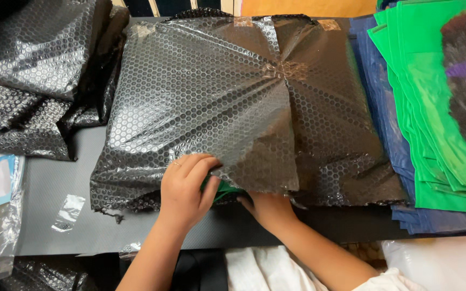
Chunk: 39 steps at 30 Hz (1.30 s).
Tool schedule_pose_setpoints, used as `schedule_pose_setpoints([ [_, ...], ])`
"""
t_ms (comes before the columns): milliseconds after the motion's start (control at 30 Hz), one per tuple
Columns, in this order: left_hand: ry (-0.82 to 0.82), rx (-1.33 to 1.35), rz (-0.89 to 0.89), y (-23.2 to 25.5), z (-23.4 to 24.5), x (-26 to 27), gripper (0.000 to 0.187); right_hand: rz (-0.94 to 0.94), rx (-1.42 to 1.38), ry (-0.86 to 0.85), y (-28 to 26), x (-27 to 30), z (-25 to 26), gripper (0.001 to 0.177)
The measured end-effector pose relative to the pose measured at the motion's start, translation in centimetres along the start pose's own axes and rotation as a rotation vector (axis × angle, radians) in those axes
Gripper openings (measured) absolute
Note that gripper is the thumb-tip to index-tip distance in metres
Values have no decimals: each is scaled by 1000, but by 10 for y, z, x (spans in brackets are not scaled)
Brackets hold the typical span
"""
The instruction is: The person wraps an item in black bubble wrap by hand and secures the edges with clear tape using a tape dispenser.
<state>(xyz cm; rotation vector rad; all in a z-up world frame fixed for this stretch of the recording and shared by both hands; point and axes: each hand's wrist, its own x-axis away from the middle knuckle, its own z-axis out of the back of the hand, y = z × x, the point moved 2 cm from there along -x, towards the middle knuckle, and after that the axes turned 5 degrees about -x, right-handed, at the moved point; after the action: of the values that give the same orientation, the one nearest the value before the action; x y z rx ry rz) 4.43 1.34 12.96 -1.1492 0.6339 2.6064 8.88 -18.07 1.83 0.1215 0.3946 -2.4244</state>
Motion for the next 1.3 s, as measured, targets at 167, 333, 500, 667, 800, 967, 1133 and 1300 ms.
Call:
schedule_pose_setpoints([
  [167, -21, 40, 6, 5, 6, 0, 18, 77, -48, -58, -33, -24, 45, 44],
  [333, -13, 55, 9, 6, 5, 3, 18, 102, -23, -322, -44, -37, 68, 40],
  [500, -1, 48, 21, 7, 7, 3, 18, 136, -140, -320, -28, -22, 40, 40],
  [667, 34, 27, 16, 4, 6, 5, 23, 214, -253, -315, -23, -23, 57, 47],
  [800, 10, -73, -86, 5, 4, 9, 23, 145, -312, -284, -17, -51, 92, 45],
  [967, 4, -161, -185, 11, 0, 14, 24, -210, -663, -142, 0, -83, 94, 42],
  [1133, 4, -72, -91, 25, 7, 12, 25, -565, -1012, 0, 29, -114, 86, 44],
  [1300, 13, 98, 35, 19, 8, 17, 32, -948, -1349, 146, 73, -139, 64, 51],
])
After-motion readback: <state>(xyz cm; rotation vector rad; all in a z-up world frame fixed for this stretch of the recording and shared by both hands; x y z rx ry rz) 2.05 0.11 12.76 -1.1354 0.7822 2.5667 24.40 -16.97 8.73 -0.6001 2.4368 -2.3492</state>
